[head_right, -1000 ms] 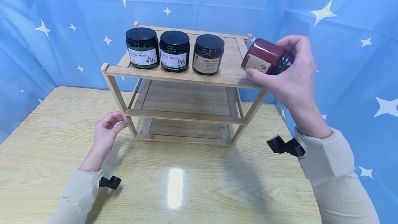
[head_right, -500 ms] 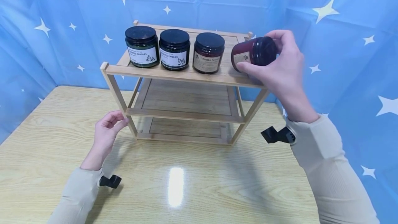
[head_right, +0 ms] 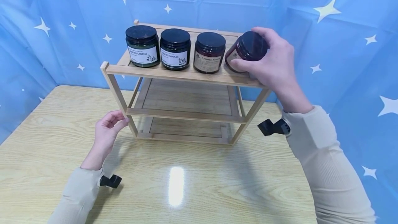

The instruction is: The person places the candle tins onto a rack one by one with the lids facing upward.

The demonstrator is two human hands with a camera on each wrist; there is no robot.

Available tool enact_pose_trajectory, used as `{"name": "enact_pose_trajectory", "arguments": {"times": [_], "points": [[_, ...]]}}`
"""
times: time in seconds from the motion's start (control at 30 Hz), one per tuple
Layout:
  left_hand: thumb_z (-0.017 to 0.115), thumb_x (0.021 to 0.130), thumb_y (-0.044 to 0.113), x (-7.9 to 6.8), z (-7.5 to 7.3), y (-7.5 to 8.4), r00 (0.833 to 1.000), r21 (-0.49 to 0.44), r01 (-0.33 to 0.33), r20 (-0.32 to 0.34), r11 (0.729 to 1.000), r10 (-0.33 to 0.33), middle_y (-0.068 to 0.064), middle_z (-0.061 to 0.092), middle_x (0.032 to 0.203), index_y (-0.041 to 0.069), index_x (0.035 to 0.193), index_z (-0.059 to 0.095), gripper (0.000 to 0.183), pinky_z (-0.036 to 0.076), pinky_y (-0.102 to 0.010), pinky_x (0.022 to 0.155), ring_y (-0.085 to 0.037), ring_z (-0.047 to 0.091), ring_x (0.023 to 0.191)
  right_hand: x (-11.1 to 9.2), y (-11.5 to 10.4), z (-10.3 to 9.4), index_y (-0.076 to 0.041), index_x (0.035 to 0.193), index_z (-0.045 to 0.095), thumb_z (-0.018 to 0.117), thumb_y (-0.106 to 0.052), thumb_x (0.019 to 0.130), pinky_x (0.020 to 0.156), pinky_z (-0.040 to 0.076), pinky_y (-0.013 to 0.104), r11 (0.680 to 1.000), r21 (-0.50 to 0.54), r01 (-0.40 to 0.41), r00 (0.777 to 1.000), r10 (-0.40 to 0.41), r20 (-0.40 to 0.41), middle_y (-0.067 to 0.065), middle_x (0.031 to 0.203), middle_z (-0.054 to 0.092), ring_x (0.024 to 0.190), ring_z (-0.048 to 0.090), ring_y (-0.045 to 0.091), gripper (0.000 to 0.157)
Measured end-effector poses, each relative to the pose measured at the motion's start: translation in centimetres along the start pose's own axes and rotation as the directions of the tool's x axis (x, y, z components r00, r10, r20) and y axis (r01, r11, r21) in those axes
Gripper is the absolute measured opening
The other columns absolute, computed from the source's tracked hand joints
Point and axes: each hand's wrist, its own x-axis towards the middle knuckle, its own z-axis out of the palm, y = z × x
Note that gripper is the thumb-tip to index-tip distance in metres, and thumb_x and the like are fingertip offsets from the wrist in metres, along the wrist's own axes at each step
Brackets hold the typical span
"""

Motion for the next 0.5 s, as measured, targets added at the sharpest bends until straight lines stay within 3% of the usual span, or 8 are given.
{"name": "enact_pose_trajectory", "arguments": {"times": [0.3, 0.5], "points": [[0.064, 0.081, -0.011, -0.07, 0.0, 0.12, 1.0, 0.031, -0.004, 0.006, 1.0, 0.004, 0.011, 0.066, 0.089, 0.016, 0.092, 0.067, 0.03, 0.051, -0.019, 0.083, -0.009, 0.059, 0.092, 0.38, -0.4, 0.13, -0.024, 0.138, 0.043, 0.085, -0.031, 0.067, 0.105, 0.031, 0.031, 0.996, 0.034, -0.081, 0.989, 0.077, 0.128, -0.001, 0.134, 0.051, 0.118, 0.046, 0.016, 0.083], [0.063, 0.081, -0.013, -0.06, -0.05, -0.03, 1.0, 0.001, -0.007, 0.008, 1.0, 0.007, 0.01, 0.066, 0.089, 0.019, 0.091, 0.067, 0.034, 0.051, -0.02, 0.084, -0.008, 0.06, 0.091, 0.28, -0.29, 0.56, -0.023, 0.138, 0.042, 0.085, -0.028, 0.068, 0.107, 0.03, 0.034, 0.991, 0.107, -0.086, 0.987, 0.07, 0.144, -0.002, 0.133, 0.053, 0.116, 0.049, 0.014, 0.082]]}}
